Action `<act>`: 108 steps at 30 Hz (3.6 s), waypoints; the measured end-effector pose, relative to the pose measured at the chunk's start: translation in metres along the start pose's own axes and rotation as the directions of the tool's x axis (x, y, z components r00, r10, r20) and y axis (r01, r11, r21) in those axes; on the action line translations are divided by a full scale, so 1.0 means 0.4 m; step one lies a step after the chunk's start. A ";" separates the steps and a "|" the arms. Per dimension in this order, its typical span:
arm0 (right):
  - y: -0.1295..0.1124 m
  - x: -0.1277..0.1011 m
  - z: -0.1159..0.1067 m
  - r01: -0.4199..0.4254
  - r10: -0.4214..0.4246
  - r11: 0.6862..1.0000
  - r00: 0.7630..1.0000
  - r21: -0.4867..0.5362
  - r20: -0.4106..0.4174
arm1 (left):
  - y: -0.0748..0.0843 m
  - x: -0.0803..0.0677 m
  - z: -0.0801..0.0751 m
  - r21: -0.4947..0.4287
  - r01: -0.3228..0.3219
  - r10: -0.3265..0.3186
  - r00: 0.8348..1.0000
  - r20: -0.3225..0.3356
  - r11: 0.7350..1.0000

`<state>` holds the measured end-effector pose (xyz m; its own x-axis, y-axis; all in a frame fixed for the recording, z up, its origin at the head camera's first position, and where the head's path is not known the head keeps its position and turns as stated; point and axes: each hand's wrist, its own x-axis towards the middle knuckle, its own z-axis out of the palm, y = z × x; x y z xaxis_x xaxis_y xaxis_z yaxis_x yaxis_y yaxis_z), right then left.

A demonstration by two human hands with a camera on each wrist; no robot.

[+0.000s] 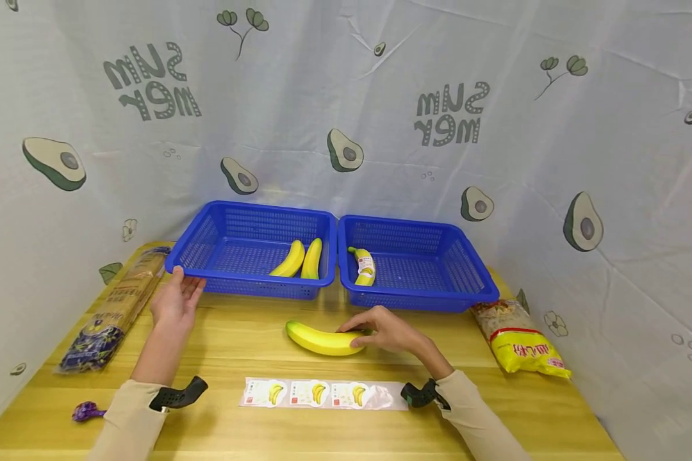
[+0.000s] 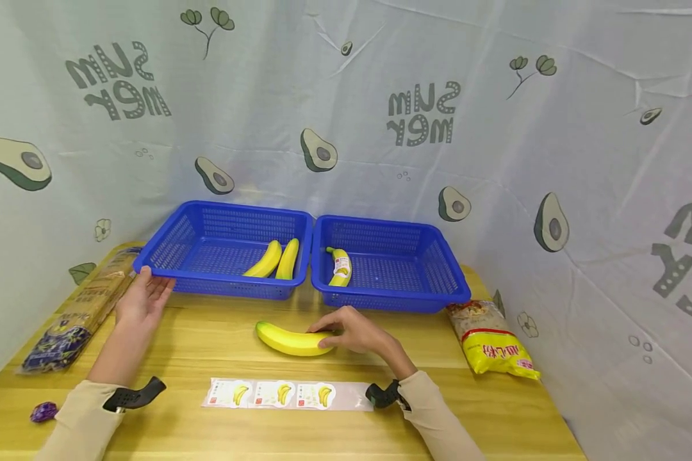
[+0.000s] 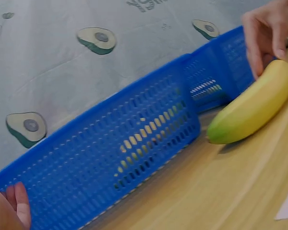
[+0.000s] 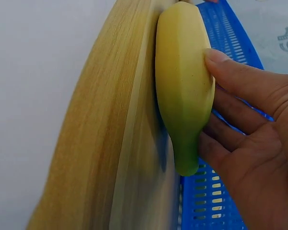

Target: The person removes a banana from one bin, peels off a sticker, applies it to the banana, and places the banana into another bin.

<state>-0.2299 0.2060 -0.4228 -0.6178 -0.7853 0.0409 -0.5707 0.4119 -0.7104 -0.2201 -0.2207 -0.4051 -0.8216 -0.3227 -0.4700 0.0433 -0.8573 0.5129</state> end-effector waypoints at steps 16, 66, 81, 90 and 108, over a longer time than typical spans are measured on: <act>0.011 -0.024 -0.002 0.018 -0.017 0.999 0.999 0.038 -0.027 | -0.158 -0.092 0.024 0.445 -0.105 -0.008 0.970 0.244 0.889; -0.033 -0.028 -0.013 0.125 -0.114 0.976 0.991 0.177 -0.073 | -0.390 -0.279 -0.039 0.492 -0.864 -0.422 0.488 0.764 -0.107; -0.041 -0.030 -0.019 0.142 -0.137 0.979 0.990 0.148 -0.044 | -0.388 -0.277 -0.044 0.494 -0.863 -0.437 0.488 0.756 -0.109; -0.045 -0.033 -0.021 0.149 -0.142 0.977 0.988 0.151 -0.054 | -0.382 -0.261 -0.036 0.556 -0.828 -0.558 0.428 0.711 0.073; -0.093 -0.041 -0.038 0.229 -0.234 0.970 0.970 0.085 0.063 | -0.354 -0.249 -0.015 0.584 -0.770 -0.623 0.329 0.709 0.258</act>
<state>-0.2067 0.2105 -0.3864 -0.4314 -0.8875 0.1620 -0.6488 0.1805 -0.7392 -0.1411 -0.0697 -0.4352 -0.7005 0.7128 0.0350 0.3113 0.2611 0.9137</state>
